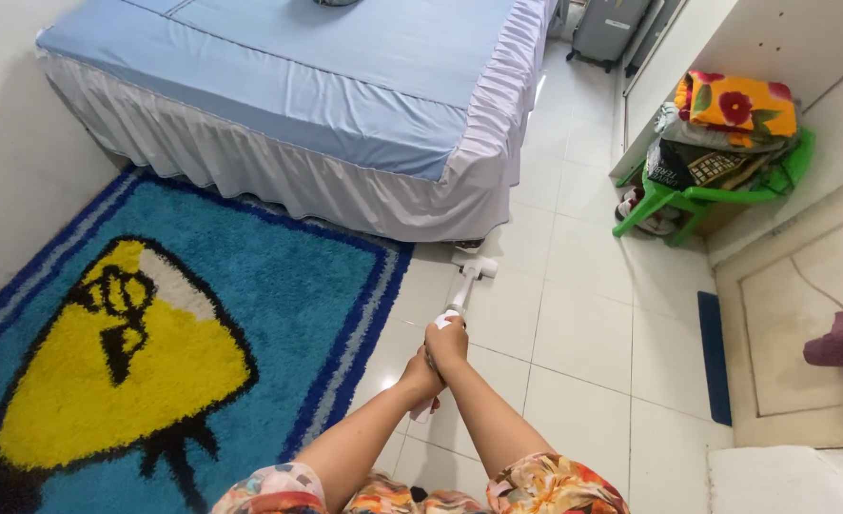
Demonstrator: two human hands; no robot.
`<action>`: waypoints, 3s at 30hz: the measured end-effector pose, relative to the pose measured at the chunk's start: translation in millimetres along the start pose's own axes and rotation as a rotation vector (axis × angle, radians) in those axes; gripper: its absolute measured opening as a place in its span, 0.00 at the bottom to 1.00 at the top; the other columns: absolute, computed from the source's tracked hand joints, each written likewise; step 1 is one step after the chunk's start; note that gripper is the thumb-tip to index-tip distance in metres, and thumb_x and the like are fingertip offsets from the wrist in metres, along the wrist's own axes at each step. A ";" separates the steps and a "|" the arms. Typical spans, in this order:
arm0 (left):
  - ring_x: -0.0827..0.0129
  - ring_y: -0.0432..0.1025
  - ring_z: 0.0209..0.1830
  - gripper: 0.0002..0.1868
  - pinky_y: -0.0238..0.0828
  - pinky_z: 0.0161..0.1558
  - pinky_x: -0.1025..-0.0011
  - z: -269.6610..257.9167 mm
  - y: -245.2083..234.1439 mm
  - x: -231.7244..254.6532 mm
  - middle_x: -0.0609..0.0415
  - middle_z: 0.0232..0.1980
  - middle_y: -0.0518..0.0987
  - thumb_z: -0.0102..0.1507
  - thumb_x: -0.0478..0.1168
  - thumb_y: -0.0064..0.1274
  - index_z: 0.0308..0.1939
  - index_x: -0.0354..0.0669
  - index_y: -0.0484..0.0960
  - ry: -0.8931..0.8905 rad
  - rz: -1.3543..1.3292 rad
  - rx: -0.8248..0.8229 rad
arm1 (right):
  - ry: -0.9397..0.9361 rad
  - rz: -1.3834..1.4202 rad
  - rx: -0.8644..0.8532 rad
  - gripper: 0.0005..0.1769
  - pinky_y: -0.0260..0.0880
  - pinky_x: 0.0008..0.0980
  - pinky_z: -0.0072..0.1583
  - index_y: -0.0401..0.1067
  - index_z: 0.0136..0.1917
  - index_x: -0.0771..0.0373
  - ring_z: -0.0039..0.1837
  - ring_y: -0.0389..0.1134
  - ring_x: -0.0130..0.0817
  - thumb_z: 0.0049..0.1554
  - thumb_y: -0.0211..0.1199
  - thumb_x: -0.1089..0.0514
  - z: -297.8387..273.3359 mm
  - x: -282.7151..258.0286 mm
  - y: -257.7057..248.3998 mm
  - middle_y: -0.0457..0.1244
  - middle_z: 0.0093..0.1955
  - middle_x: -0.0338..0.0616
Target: The person uses a lint roller to clean a blue and yellow rug before moving on to clean the white tiled floor.
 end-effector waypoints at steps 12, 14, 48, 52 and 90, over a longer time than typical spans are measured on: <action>0.53 0.81 0.23 0.35 0.77 0.21 0.52 39.4 7.0 -24.9 0.42 0.46 0.88 0.72 0.40 0.70 0.76 0.41 0.66 0.008 -0.043 0.024 | 0.017 -0.033 -0.008 0.38 0.79 0.54 0.73 0.69 0.81 0.65 0.69 0.80 0.66 0.61 0.68 0.50 16.6 5.3 8.5 0.74 0.69 0.73; 0.53 0.81 0.23 0.36 0.77 0.21 0.51 32.7 4.1 -32.6 0.42 0.46 0.87 0.72 0.40 0.69 0.77 0.42 0.64 -0.009 -0.027 0.020 | 0.012 -0.028 -0.011 0.38 0.80 0.54 0.73 0.69 0.81 0.66 0.69 0.80 0.66 0.61 0.68 0.50 4.2 7.4 11.8 0.74 0.70 0.73; 0.52 0.85 0.25 0.37 0.84 0.25 0.48 -254.1 -108.4 -237.2 0.42 0.43 0.87 0.70 0.36 0.64 0.81 0.45 0.64 -0.030 0.107 0.000 | 0.060 0.125 -0.089 0.42 0.83 0.53 0.68 0.66 0.83 0.68 0.64 0.83 0.60 0.61 0.71 0.49 -348.9 28.2 101.7 0.75 0.66 0.68; 0.53 0.84 0.24 0.37 0.84 0.25 0.47 -286.1 -120.3 -250.0 0.43 0.41 0.86 0.68 0.33 0.62 0.80 0.46 0.65 -0.054 0.092 -0.018 | 0.128 0.192 -0.163 0.43 0.85 0.55 0.63 0.62 0.84 0.66 0.60 0.83 0.58 0.61 0.69 0.50 -389.5 17.8 101.7 0.76 0.63 0.66; 0.53 0.85 0.24 0.55 0.83 0.23 0.53 -111.0 -60.3 -159.0 0.37 0.49 0.91 0.72 0.35 0.65 0.96 0.48 0.47 -0.060 0.092 0.064 | 0.034 0.099 -0.101 0.39 0.81 0.52 0.71 0.68 0.81 0.64 0.66 0.82 0.60 0.59 0.69 0.50 -197.3 9.8 65.7 0.76 0.67 0.67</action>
Point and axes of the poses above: each hand's wrist, its own z-axis towards the middle knuckle, its own y-axis out of the palm, x = y × z, the point moved 4 cm from there along z, towards the middle knuckle
